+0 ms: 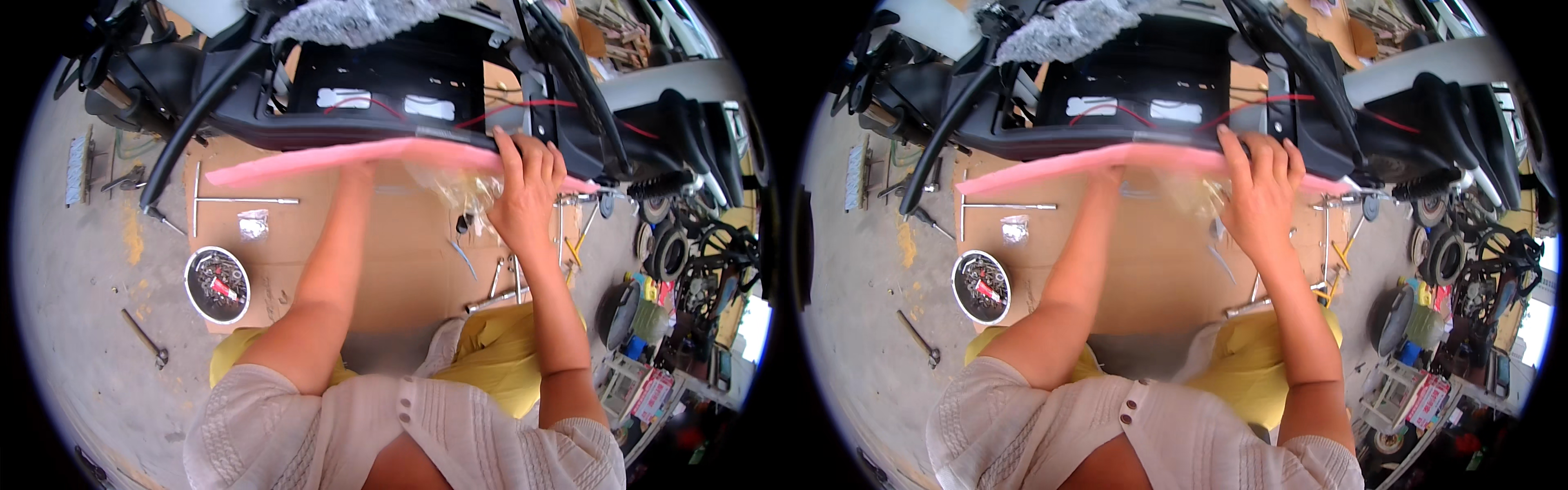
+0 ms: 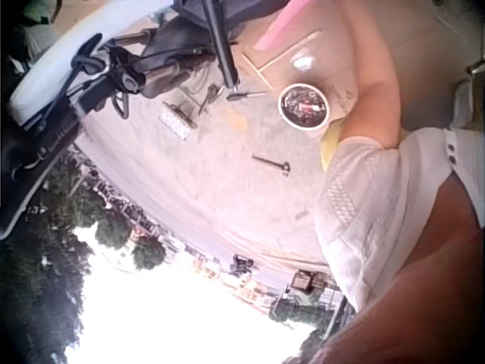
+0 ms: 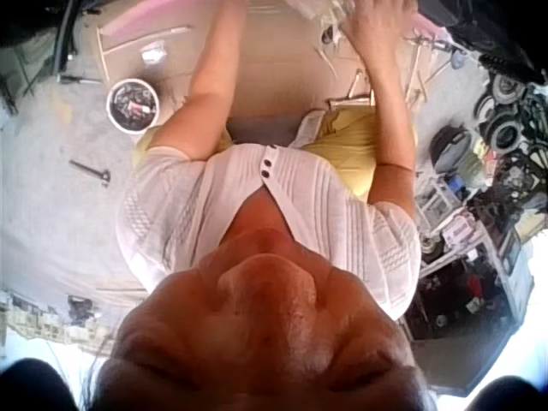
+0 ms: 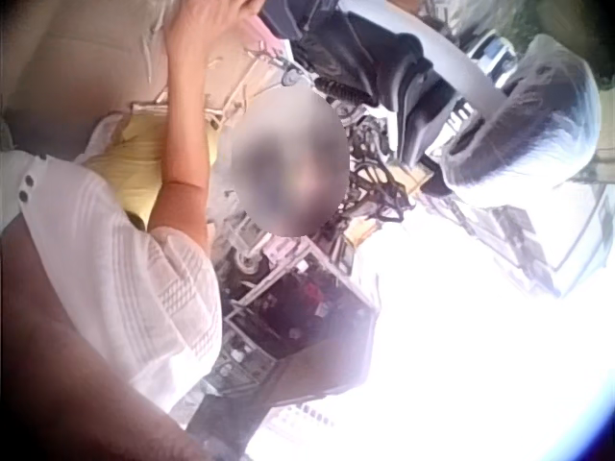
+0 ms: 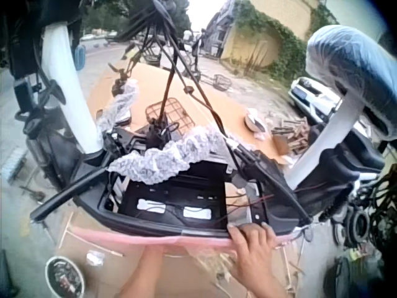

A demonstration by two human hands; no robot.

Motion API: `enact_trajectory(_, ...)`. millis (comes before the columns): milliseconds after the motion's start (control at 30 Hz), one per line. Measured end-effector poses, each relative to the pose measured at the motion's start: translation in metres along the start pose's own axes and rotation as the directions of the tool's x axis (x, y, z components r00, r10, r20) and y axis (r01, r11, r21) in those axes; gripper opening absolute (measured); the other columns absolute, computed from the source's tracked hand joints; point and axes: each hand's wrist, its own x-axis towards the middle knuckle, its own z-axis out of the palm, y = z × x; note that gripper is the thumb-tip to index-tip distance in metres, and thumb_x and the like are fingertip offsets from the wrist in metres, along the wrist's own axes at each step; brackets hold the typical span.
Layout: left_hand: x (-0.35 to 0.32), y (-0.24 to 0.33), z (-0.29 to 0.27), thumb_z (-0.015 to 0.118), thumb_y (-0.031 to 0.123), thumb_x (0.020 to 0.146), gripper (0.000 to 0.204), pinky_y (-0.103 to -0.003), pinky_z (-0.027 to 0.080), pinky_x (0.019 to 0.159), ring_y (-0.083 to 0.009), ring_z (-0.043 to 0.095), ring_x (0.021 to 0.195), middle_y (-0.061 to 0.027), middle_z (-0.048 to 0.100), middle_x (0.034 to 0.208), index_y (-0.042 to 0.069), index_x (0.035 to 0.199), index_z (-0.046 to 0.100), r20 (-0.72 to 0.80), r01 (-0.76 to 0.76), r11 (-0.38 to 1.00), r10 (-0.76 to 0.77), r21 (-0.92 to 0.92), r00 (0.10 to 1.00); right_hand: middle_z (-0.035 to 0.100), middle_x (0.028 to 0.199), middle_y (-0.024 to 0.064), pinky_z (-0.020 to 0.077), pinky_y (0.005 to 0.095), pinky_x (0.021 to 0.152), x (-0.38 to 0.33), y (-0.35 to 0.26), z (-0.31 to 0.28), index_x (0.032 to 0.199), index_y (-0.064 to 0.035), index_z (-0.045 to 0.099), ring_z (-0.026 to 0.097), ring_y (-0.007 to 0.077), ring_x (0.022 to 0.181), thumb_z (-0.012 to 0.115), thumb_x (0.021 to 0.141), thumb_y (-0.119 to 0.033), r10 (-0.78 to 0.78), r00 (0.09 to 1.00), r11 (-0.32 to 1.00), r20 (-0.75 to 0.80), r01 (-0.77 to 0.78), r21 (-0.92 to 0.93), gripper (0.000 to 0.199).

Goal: The person assembles an electric scooter by tightening bolts on the front wheel, attaching the handlebars, and installing the headlight. They also attach a front basket and a pink plastic panel to the body of the scooter.

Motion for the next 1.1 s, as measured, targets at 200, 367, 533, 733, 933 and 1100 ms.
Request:
enact_trajectory(200,-0.017,-0.003,-0.011,0.065,0.017,0.085,0.014,-0.029,0.055,0.075,-0.0168,0.064,0.087,-0.0064,0.067,0.093,0.009,0.097,0.063,-0.030,-0.024,0.999,0.025,0.035,0.999,0.049,0.119,0.0077,0.0265,0.0464,0.106,-0.003,-0.001,-0.001,0.133,-0.0131,0.047,0.046,0.0265,0.115,0.059,0.056,0.011,-0.019,0.999,1.000,0.030,0.020,-0.011,0.081)
enact_trajectory(367,-0.020,0.004,0.002,0.065,0.015,0.085,0.011,-0.026,0.055,0.070,-0.0139,0.065,0.081,-0.0035,0.067,0.090,0.009,0.093,0.062,-0.096,0.031,1.000,-0.031,-0.002,0.995,0.044,0.134,0.0100,0.0232,0.0500,0.110,-0.009,-0.002,-0.015,0.136,-0.0158,0.045,0.039,0.0311,0.128,0.062,0.057,0.011,-0.024,0.994,1.000,0.106,0.024,0.007,0.085)
enact_trajectory(533,-0.028,0.013,0.020,0.060,0.011,0.089,0.007,-0.026,0.056,0.074,-0.0144,0.064,0.084,-0.0042,0.066,0.091,0.007,0.095,0.061,-0.150,-0.038,0.994,0.052,0.100,0.987,0.036,0.145,0.0112,0.0263,0.0539,0.109,-0.051,-0.031,-0.022,0.136,-0.0182,0.047,0.033,0.0367,0.133,0.063,0.060,0.008,-0.150,0.969,0.980,0.199,0.119,0.160,0.081)
enact_trajectory(733,-0.031,0.015,0.023,0.063,0.011,0.088,0.010,-0.027,0.054,0.074,-0.0146,0.062,0.088,-0.0038,0.065,0.096,0.008,0.097,0.061,-0.026,-0.018,0.997,0.020,0.077,0.999,0.044,0.130,0.0153,0.0423,0.0421,0.096,-0.091,-0.046,-0.011,0.124,-0.0073,0.052,0.041,0.0385,0.123,0.070,0.057,0.006,-0.233,0.836,0.795,0.497,-0.130,0.592,0.070)
enact_trajectory(933,-0.039,0.014,0.030,0.062,0.014,0.089,0.008,-0.028,0.053,0.067,-0.0144,0.061,0.080,-0.0041,0.063,0.089,0.008,0.094,0.060,-0.132,0.055,0.998,-0.050,0.031,0.990,0.044,0.129,0.0168,0.0420,0.0419,0.097,-0.079,-0.030,-0.011,0.124,-0.0040,0.049,0.044,0.0378,0.120,0.077,0.064,0.000,-0.067,0.922,0.763,0.381,-0.199,0.615,0.066)
enact_trajectory(1100,-0.035,0.023,0.004,0.056,0.015,0.089,0.009,-0.031,0.049,0.054,-0.0188,0.059,0.068,-0.0063,0.055,0.071,0.007,0.085,0.058,-0.435,0.344,0.817,-0.129,0.463,0.891,0.038,0.131,0.0225,0.0431,0.0418,0.095,-0.064,0.012,-0.021,0.143,-0.0086,0.032,0.043,0.0447,0.117,0.058,0.066,0.018,0.094,0.994,0.834,0.047,-0.104,0.541,0.085)
